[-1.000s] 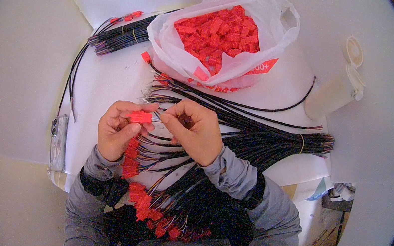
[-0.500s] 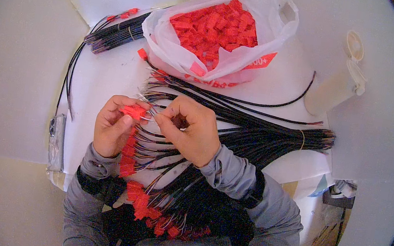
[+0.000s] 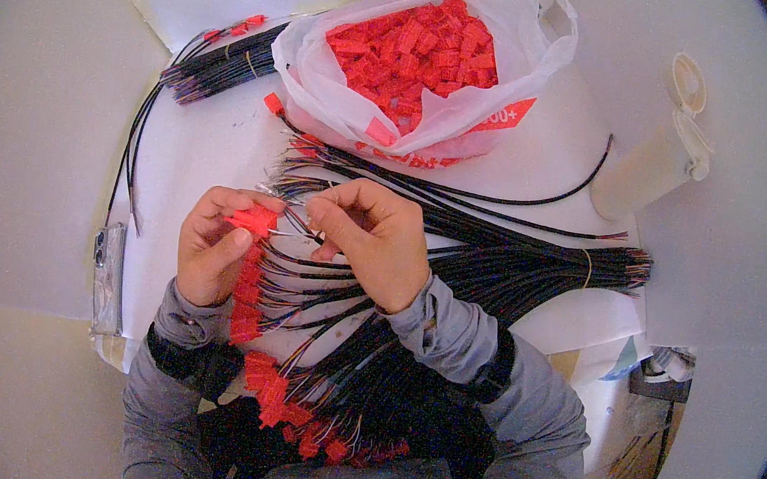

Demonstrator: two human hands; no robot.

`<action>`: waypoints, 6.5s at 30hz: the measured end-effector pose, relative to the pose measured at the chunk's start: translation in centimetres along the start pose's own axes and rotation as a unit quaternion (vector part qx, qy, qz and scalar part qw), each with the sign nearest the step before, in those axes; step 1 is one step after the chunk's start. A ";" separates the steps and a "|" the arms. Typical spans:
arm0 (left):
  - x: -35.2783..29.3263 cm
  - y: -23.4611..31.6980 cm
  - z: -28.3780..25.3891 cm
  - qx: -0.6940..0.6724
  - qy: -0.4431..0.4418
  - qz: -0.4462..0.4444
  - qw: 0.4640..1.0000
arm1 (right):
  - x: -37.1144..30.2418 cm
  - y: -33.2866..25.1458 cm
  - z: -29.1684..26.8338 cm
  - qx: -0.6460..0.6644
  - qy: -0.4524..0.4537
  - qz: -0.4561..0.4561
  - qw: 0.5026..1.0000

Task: Manually attaching red plastic connectors to the ends of black wires to assemble wire harnesses.

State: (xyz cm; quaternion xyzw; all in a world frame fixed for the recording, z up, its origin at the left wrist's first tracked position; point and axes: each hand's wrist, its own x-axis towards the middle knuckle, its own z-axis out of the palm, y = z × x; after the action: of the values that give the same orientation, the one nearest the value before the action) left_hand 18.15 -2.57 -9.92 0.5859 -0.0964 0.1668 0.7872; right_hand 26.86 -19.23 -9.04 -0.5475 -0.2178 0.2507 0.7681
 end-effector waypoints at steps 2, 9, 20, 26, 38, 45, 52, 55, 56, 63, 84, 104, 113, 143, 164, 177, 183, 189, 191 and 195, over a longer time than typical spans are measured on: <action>0.0 0.0 0.0 -0.004 -0.002 0.009 1.000 | 0.0 0.0 -0.1 0.001 -0.005 0.005 1.000; 0.0 0.0 -0.2 -0.023 -0.017 0.017 0.999 | 0.1 0.0 0.1 0.013 0.012 0.013 1.000; -0.1 0.2 0.1 -0.001 -0.020 0.011 1.000 | 0.5 1.4 -0.5 -0.131 -0.009 -0.118 0.984; -0.1 0.3 0.1 0.014 -0.027 0.015 0.999 | 0.5 0.5 -0.3 -0.270 -0.039 -0.227 0.935; -0.5 0.5 0.5 0.027 -0.039 -0.005 0.999 | 0.2 0.0 -0.3 -0.222 -0.083 -0.104 0.966; -0.2 0.8 0.2 0.081 -0.091 0.037 0.992 | 0.1 0.6 -0.1 -0.077 -0.058 -0.035 0.995; -0.5 1.1 0.8 0.051 -0.060 -0.001 0.997 | 0.1 0.5 0.0 -0.045 -0.055 -0.035 0.997; -0.6 1.0 0.7 0.058 -0.059 -0.008 0.997 | 0.2 0.7 -0.4 -0.070 -0.079 -0.051 0.993; -0.6 0.9 0.7 0.067 -0.067 -0.001 0.995 | 0.3 0.8 -0.5 -0.094 -0.100 -0.059 0.989; -0.4 0.7 0.4 0.047 -0.075 -0.031 0.996 | 0.1 0.4 -0.4 -0.056 -0.093 -0.083 0.991; -0.1 -0.2 0.2 0.023 -0.027 -0.023 0.999 | 0.3 -1.1 -0.8 -0.316 -0.089 -0.279 0.902; 0.0 -0.5 0.4 -0.001 -0.031 -0.016 0.999 | 0.1 -0.5 -0.6 -0.278 -0.094 -0.213 0.932; 0.1 -0.4 0.3 0.043 -0.051 0.026 0.997 | -0.3 -0.6 -0.5 -0.267 -0.116 -0.171 0.941; 0.0 -0.4 0.4 0.060 -0.011 0.029 0.998 | 0.2 0.6 -0.9 -0.049 -0.151 0.018 0.987; -0.2 -0.3 0.2 0.085 0.016 0.000 0.996 | -0.2 0.0 -0.6 -0.179 -0.123 -0.045 0.975; -0.3 -0.2 0.0 0.078 0.037 -0.044 0.995 | -0.4 -0.6 -0.1 -0.283 -0.072 -0.145 0.945; -0.3 -0.4 0.0 0.058 0.039 -0.062 0.996 | -0.2 -0.1 -0.2 -0.328 -0.032 -0.255 0.909; -0.1 -0.3 0.0 0.030 0.070 -0.079 0.994 | -0.2 -0.6 -0.3 -0.390 -0.023 -0.325 0.861; -0.1 -0.4 -0.1 0.034 0.069 -0.077 0.994 | -0.2 -0.6 -0.2 -0.394 -0.027 -0.313 0.864; -0.1 -0.5 0.0 0.024 0.067 -0.072 0.995 | -0.3 -0.6 -0.3 -0.386 -0.016 -0.304 0.871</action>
State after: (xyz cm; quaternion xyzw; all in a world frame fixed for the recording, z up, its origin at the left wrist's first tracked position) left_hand 18.24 -2.68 -10.37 0.5974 0.0028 0.1509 0.7876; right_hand 26.92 -19.78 -8.63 -0.7031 -0.4653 -0.0909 0.5300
